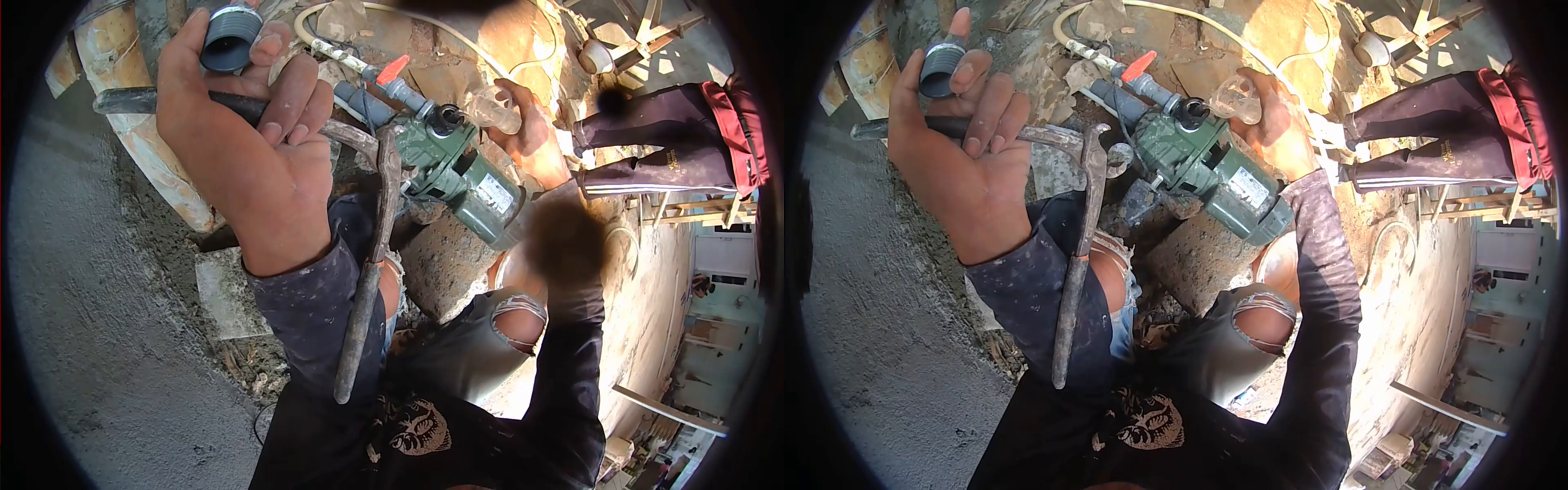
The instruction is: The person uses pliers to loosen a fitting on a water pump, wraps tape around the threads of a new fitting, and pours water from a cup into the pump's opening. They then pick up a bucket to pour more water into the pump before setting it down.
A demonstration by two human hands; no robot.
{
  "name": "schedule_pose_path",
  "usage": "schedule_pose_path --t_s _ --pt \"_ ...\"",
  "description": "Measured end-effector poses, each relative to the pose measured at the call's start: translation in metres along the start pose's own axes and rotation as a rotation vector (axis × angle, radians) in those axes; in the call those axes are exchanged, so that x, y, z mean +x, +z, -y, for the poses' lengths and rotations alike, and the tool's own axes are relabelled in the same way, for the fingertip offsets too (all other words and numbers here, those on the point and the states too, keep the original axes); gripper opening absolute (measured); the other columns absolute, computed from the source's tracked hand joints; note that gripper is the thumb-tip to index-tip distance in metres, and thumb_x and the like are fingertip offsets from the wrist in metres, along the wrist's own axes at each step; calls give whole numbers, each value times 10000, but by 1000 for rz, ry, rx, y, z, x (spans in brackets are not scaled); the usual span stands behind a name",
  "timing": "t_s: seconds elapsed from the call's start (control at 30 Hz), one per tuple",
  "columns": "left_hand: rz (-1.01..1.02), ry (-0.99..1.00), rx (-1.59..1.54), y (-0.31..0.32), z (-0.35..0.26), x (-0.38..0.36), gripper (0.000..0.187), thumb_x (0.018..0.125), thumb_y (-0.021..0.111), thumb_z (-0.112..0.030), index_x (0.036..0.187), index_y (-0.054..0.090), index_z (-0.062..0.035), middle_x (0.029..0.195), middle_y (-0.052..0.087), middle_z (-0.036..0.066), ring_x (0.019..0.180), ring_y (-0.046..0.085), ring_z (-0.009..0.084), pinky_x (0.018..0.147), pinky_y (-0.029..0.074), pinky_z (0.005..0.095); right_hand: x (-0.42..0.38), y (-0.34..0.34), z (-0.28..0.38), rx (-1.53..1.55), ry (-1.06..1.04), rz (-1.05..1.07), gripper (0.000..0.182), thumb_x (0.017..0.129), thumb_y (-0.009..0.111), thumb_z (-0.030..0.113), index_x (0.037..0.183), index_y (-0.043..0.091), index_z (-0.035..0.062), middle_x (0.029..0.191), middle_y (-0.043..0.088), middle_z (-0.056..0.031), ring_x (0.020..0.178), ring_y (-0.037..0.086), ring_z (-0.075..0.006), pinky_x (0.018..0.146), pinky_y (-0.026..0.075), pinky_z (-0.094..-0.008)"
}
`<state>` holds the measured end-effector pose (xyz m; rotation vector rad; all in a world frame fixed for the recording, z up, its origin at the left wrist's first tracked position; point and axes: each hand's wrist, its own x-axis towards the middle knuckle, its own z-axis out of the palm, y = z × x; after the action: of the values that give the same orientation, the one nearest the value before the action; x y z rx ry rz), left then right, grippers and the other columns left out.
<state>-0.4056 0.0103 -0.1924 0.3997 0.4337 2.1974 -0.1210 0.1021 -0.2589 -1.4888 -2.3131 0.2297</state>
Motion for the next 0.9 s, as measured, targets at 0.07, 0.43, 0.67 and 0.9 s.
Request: schedule_pose_path --t_s 0.07,0.43,0.67,0.9 --pt "7 -7 -4 2 -3 -1 491 996 505 -353 1221 563 80 654 597 24 354 333 78 347 309 251 0 -3 3 -11 -53 -16 730 747 771 51 1393 440 128 1217 572 -165 1157 565 -359 960 465 -412" --pt "-78 -55 25 10 -6 -2 484 999 483 -357 1218 573 66 622 563 7 347 328 80 346 309 257 6 -2 2 27 -82 -4 708 733 737 23 1382 461 84 1224 541 -202 1170 517 -376 1007 414 -423" --pt "326 -215 -65 -26 -12 17 534 1005 405 -292 1330 459 128 770 560 45 413 283 59 386 259 231 5 -5 6 -164 -206 -17 713 758 746 32 1396 437 103 1255 500 -182 1120 507 -376 956 425 -432" --pt "322 -220 -91 -28 -7 18 531 1003 412 -295 1328 462 122 768 560 45 414 288 60 383 269 232 9 4 4 -274 -253 -33 734 738 748 66 1403 440 102 1242 517 -163 1170 477 -352 993 405 -443"
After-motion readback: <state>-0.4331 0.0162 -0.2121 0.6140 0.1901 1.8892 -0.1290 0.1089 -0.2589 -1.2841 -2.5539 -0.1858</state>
